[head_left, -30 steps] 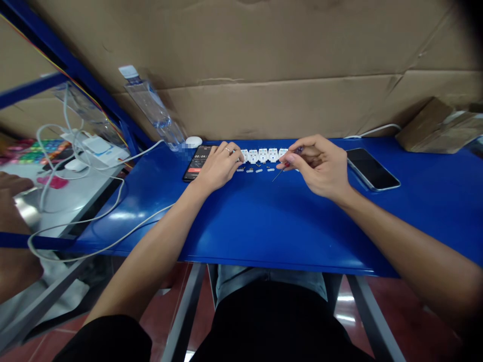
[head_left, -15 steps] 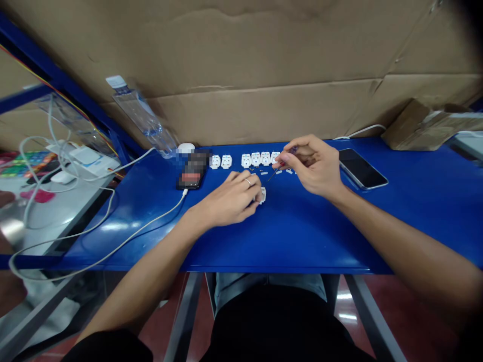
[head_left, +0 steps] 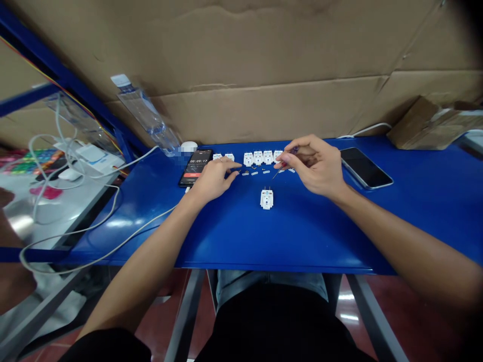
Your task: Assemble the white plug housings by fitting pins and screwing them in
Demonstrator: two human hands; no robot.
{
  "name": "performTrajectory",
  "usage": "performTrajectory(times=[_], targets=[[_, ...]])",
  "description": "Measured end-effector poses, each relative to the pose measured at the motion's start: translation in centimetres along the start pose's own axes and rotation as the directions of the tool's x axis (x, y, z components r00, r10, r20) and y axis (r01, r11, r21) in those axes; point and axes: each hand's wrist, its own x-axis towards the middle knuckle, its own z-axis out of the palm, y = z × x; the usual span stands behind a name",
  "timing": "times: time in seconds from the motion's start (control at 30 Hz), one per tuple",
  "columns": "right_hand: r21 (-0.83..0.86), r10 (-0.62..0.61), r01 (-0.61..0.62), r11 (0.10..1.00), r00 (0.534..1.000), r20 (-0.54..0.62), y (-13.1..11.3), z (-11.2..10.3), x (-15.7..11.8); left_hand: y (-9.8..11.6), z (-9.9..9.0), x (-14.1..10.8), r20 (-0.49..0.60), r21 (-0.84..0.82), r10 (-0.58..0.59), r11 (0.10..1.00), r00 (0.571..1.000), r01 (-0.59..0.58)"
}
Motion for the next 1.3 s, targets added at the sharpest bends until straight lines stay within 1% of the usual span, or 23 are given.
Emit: performTrajectory(times=[0.17,0.37,0.5,0.7,0.9,1.07,1.3], targets=[[-0.002,0.023,-0.023,1.000,1.000,0.011,0.0,0.0,0.0,0.1,0.6,0.1,0.007,0.002,0.013,1.000,1.000,-0.013],[-0.006,0.042,-0.042,0.999,0.999,0.011,0.0,0.1,0.0,-0.4,1.0,0.5,0.009,0.010,0.039,0.999,0.999,-0.039],[-0.013,0.050,-0.050,0.999,0.999,0.010,-0.1,0.1,0.0,-0.5,1.0,1.1,0.012,0.005,0.028,1.000,1.000,-0.028],[-0.018,0.052,-0.052,0.998,0.998,0.018,0.1,0.0,-0.1,0.0,0.8,1.6,0.026,-0.022,0.006,1.000,1.000,-0.005],[-0.008,0.036,-0.036,0.999,0.999,0.015,0.3,0.1,-0.1,0.4,1.0,1.5,0.033,-0.044,0.014,0.999,0.999,-0.012],[-0.015,0.043,-0.043,0.999,0.999,0.018,0.1,0.1,0.0,0.5,1.1,1.4,0.025,-0.060,0.056,0.997,0.998,-0.055],[-0.008,0.042,-0.042,0.999,0.999,0.025,0.4,0.0,-0.1,0.4,1.0,1.4,0.035,-0.121,0.042,0.992,0.998,-0.037]])
